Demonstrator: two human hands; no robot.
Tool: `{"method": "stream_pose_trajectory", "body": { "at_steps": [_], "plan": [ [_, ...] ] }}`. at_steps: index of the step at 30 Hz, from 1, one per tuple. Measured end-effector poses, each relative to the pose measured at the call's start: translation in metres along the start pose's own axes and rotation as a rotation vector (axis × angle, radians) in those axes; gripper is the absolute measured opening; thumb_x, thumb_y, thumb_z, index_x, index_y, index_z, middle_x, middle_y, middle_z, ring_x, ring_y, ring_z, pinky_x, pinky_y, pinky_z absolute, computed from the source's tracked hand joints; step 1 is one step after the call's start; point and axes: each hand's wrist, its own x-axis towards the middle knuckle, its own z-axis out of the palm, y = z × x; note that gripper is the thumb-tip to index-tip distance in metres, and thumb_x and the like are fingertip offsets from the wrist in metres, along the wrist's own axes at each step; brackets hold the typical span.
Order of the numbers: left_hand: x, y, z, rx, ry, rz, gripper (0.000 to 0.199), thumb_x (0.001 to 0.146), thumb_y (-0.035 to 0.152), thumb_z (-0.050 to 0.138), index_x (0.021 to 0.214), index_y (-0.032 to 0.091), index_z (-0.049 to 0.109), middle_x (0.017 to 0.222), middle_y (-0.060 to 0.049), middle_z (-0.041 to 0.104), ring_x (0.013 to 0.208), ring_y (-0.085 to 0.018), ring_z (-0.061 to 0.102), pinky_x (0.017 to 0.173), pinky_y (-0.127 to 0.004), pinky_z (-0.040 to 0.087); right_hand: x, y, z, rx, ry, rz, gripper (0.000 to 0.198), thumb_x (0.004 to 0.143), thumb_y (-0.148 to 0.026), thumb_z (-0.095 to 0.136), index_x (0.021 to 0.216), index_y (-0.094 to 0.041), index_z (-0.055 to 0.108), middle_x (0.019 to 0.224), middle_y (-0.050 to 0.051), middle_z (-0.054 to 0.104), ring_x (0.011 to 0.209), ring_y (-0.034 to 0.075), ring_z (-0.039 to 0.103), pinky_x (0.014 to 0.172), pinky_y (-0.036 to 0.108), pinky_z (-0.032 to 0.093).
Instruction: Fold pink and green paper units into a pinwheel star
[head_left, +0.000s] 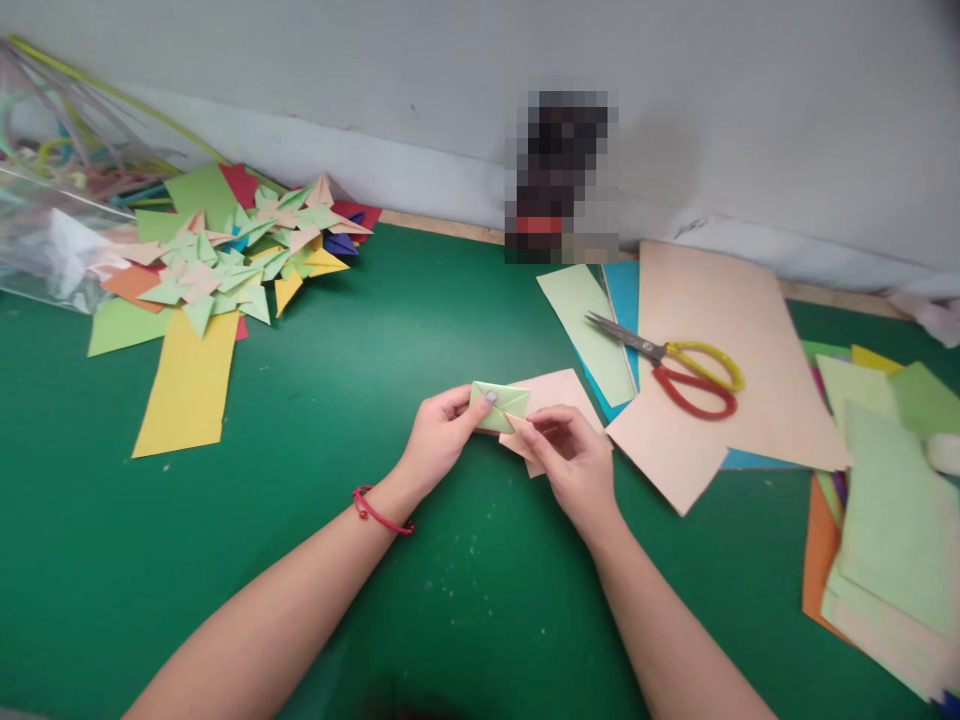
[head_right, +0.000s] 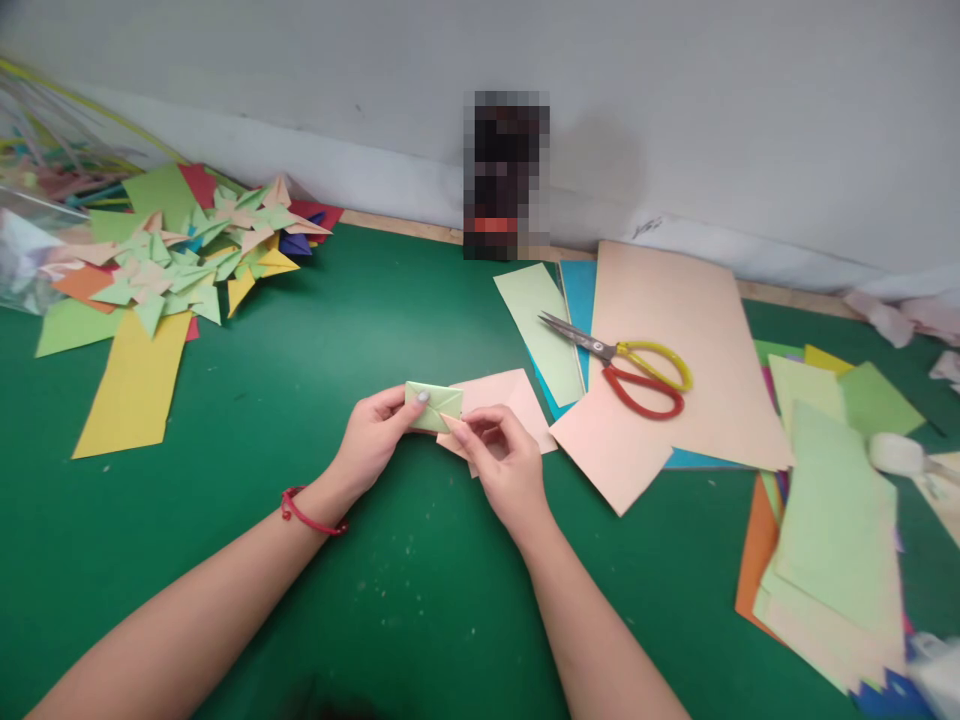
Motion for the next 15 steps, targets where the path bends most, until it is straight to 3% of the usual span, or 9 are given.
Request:
{"method": "stream_pose_trajectory", "body": {
  "at_steps": [15],
  "plan": [
    [-0.0039, 0.0005, -0.0008, 0.204, 0.081, 0.092, 0.027, 0.08, 0.037, 0.057, 0.087, 0.016, 0.07, 0.071, -0.001, 0.065, 0.062, -0.011, 0.054, 0.055, -0.02, 0.041, 0.0002, 0.0006, 0.0008, -0.022, -0.048, 0.034, 0.011, 0.076, -0.029, 0.065, 0.077, -0.021, 0.057, 0.072, -0.001, 0.058, 0.061, 0.012, 0.055, 0.053, 0.025, 0.046]
  ]
}}
